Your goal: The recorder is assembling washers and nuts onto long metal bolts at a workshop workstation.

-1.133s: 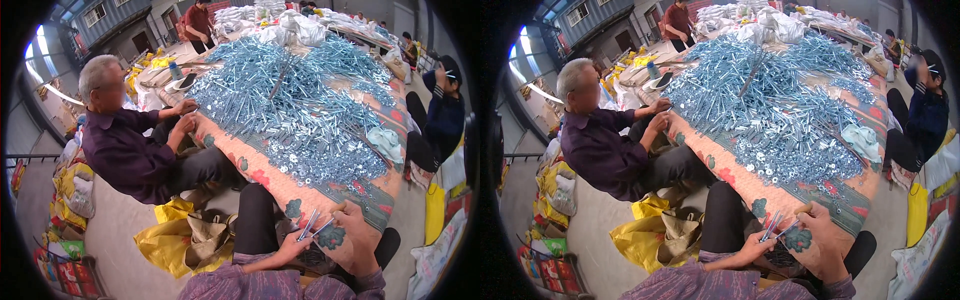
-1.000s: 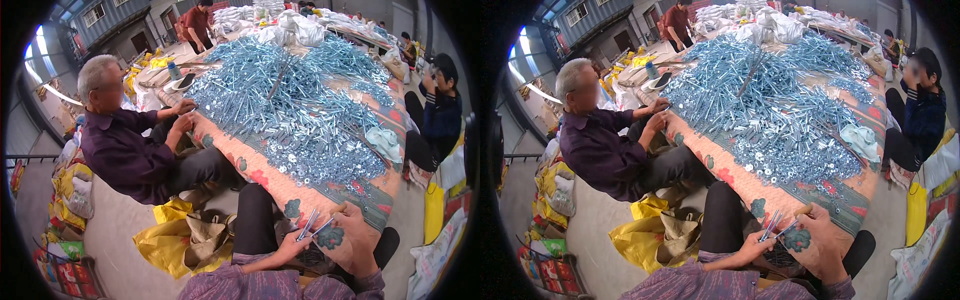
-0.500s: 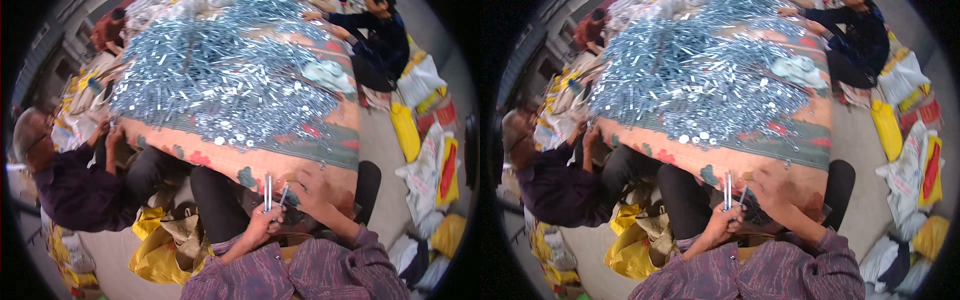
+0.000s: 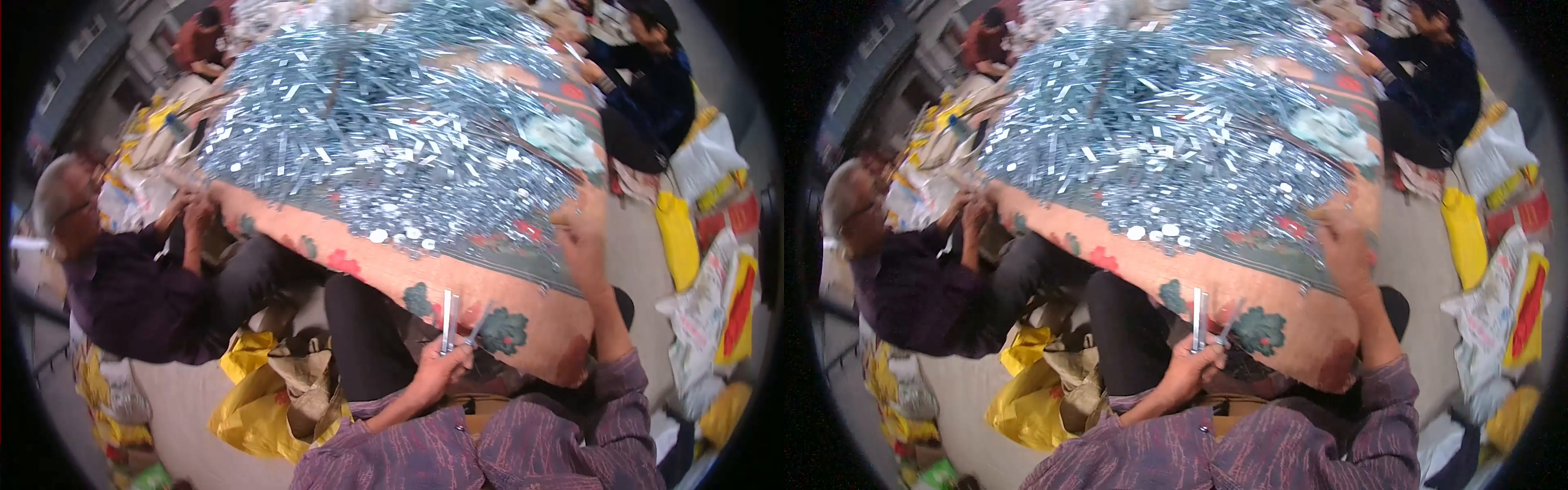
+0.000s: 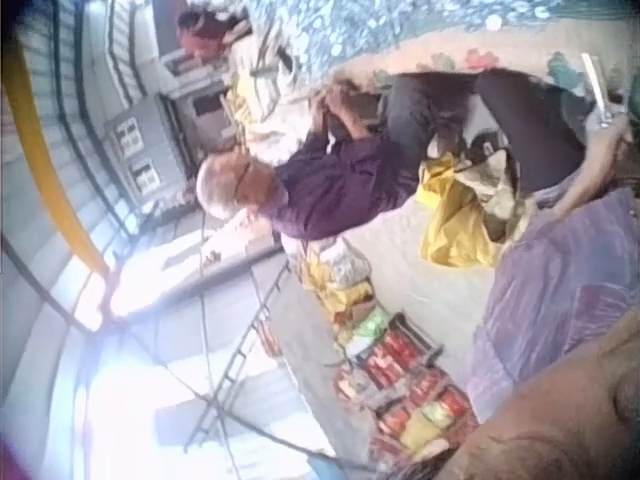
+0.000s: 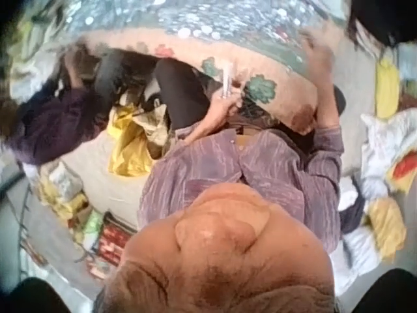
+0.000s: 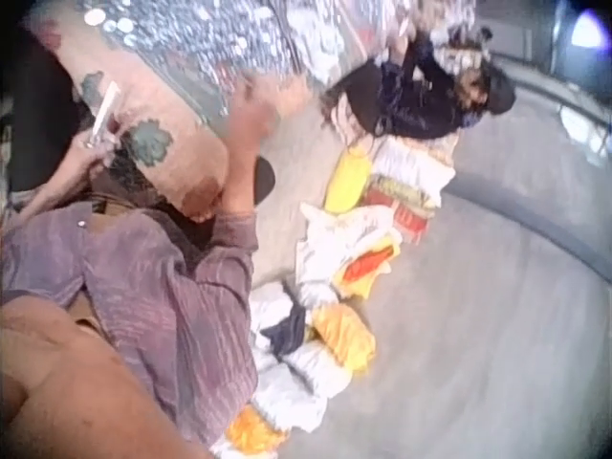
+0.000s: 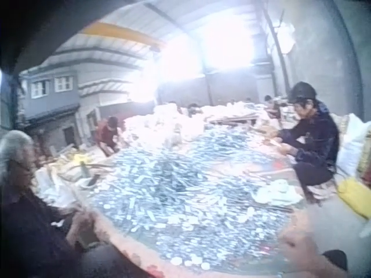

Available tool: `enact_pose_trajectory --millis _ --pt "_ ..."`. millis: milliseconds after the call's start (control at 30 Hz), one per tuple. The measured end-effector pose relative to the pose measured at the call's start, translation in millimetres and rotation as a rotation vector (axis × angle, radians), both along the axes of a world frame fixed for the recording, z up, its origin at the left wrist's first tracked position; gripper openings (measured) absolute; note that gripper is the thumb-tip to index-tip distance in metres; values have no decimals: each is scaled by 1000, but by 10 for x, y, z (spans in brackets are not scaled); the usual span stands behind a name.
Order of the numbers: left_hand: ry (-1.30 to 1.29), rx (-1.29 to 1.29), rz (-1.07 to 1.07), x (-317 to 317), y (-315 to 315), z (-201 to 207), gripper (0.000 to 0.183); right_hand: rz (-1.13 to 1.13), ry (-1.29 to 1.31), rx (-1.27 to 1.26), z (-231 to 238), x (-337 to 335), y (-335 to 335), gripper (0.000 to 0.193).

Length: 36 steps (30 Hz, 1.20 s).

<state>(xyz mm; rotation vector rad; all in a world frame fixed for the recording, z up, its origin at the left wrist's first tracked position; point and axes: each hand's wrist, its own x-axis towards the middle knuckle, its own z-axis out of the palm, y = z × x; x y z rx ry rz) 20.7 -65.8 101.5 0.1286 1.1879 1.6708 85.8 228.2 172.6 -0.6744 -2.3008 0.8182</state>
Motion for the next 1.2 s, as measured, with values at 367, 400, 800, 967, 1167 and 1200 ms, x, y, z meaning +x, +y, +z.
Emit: enact_pose_trajectory --millis 367,400,800,967,1167,1200 --pt "-84 42 -3 49 28 -167 13 -159 -191 395 -526 -237 886 14" --pt "-88 57 -13 43 40 -184 13 -135 -171 355 -523 -234 918 12" --pt "-54 65 -20 40 -3 -165 11 -19 -225 655 -490 -188 1082 14" --pt "-58 46 -27 52 -11 -143 11 -60 -187 654 -436 -122 1114 14" --pt "-65 31 15 55 -35 -130 12 9 74 -169 81 -174 276 4" --pt "-56 45 12 51 -26 -135 11 83 47 -407 124 -160 79 3"
